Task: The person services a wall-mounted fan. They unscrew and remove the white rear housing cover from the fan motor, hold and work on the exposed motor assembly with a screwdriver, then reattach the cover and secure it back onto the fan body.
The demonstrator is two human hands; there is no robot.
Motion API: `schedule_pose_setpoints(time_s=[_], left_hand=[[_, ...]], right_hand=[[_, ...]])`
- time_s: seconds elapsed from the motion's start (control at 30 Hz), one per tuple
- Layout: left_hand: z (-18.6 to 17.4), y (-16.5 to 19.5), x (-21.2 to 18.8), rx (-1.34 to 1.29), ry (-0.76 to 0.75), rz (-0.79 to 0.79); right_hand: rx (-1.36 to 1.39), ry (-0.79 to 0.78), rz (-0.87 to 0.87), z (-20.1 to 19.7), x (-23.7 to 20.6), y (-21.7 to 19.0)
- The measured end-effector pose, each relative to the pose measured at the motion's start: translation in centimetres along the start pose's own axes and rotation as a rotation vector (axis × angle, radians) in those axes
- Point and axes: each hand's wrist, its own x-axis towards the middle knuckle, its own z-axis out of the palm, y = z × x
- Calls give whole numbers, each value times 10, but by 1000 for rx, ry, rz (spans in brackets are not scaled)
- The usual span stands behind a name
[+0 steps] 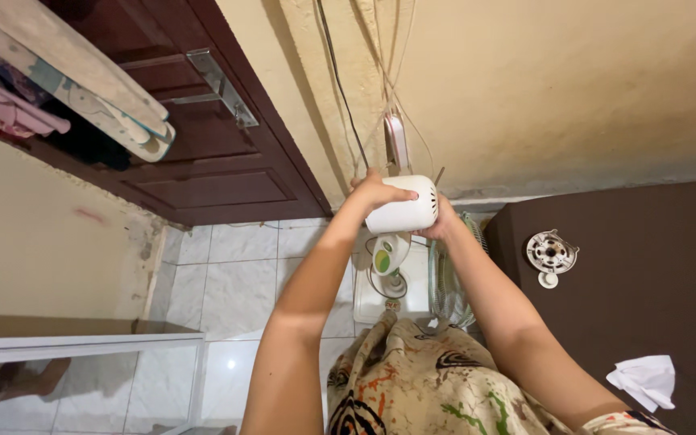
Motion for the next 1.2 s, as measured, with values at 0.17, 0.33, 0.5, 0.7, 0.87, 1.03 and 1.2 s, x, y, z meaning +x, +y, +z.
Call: schedule_pose_setpoints(time_s=[0.17, 0.33, 0.5, 0.7, 0.87, 1.03, 1.2], left_hand=[[14, 18, 1, -39, -6, -61], [21, 20, 9, -27, -17, -82], [19, 13, 16, -103, -53, 30], [9, 14, -12, 11, 10, 1], [19, 13, -8, 240, 71, 80], [6, -21, 18, 233, 70, 398], [-12, -66, 5, 410, 89, 642]], right_hand=[[44, -23, 13, -1, -8, -5], [57, -28, 32, -5, -12, -6], [84, 27, 3, -3, -17, 1], [61, 59, 9, 3, -22, 8], [60, -24, 60, -6, -17, -7], [-30, -140, 66, -21, -20, -24], [-66, 61, 77, -28, -26, -34]])
